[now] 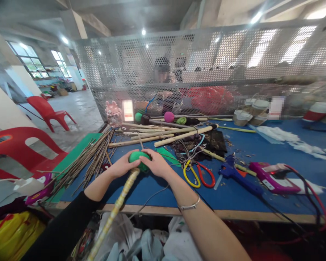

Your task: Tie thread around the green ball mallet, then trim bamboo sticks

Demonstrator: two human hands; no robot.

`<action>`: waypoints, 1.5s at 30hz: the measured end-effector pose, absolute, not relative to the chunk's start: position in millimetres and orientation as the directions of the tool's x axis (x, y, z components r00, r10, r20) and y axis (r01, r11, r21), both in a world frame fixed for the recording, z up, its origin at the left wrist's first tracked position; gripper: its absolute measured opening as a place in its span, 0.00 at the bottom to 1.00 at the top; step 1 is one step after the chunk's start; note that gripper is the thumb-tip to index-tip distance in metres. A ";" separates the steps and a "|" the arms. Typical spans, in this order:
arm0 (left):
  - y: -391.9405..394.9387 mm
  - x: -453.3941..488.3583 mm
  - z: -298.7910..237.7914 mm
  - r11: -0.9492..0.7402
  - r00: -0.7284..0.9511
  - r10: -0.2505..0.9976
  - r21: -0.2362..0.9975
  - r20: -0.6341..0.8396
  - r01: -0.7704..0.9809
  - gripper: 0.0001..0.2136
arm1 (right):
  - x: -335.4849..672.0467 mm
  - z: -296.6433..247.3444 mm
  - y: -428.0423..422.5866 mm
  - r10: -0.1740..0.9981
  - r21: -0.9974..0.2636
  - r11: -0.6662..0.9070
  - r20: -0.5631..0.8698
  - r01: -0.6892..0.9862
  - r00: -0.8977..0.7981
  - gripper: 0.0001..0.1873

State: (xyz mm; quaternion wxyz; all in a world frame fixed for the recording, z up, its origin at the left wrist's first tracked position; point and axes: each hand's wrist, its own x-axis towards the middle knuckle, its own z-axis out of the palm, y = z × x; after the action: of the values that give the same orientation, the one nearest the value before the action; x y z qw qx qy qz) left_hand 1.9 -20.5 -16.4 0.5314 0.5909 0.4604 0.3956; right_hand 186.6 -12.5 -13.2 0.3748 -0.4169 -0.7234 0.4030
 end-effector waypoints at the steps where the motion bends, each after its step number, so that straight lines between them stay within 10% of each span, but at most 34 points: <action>1: -21.7 3.4 -13.4 0.025 0.272 0.962 1.000 -0.029 0.019 0.35 | 184.2 -12.8 -14.7 0.897 -0.911 0.335 0.230 0.242 -0.377 0.21; 5: -25.5 7.1 3.9 0.048 0.248 0.969 0.975 0.007 -0.216 0.34 | 176.1 -11.4 -21.4 0.887 -0.946 0.321 0.320 -0.054 -0.333 0.19; 13: -30.6 16.8 7.0 -0.148 0.048 0.987 0.987 0.151 -0.054 0.18 | 177.5 -12.6 -23.0 0.877 -0.932 0.347 0.361 -0.100 -0.317 0.18; 20: -15.1 8.7 -1.8 -0.138 0.094 0.989 0.955 0.117 0.263 0.28 | 182.0 -21.0 -10.5 0.858 -0.816 0.475 0.347 0.329 -0.378 0.29; 28: -49.0 -10.5 -18.7 0.129 0.125 0.981 0.982 -0.147 0.141 0.29 | 183.5 -24.0 -17.3 0.902 -0.777 0.413 0.278 0.476 -0.330 0.33; 35: -64.8 -11.4 -11.8 -0.123 0.053 0.992 0.737 0.117 0.665 0.16 | 205.5 0.4 -22.7 0.962 -0.554 0.263 0.213 0.790 -0.171 0.10; 41: -80.2 -1.4 -2.1 0.131 0.013 0.991 0.979 -0.135 0.156 0.14 | 268.5 11.4 -45.4 0.993 -0.251 0.097 0.084 0.963 -0.078 0.10; 45: -87.0 10.3 0.9 0.355 0.119 0.933 0.920 -0.339 -0.164 0.14 | 300.6 -2.6 -54.8 0.999 -0.080 0.023 -0.045 0.997 -0.027 0.11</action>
State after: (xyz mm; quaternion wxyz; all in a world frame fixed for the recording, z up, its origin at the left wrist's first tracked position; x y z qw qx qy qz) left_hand 10.3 -87.0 0.9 0.6459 0.3771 0.5102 0.4247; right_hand 300.6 -54.8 -2.6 0.0117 -0.6975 -0.7151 0.0445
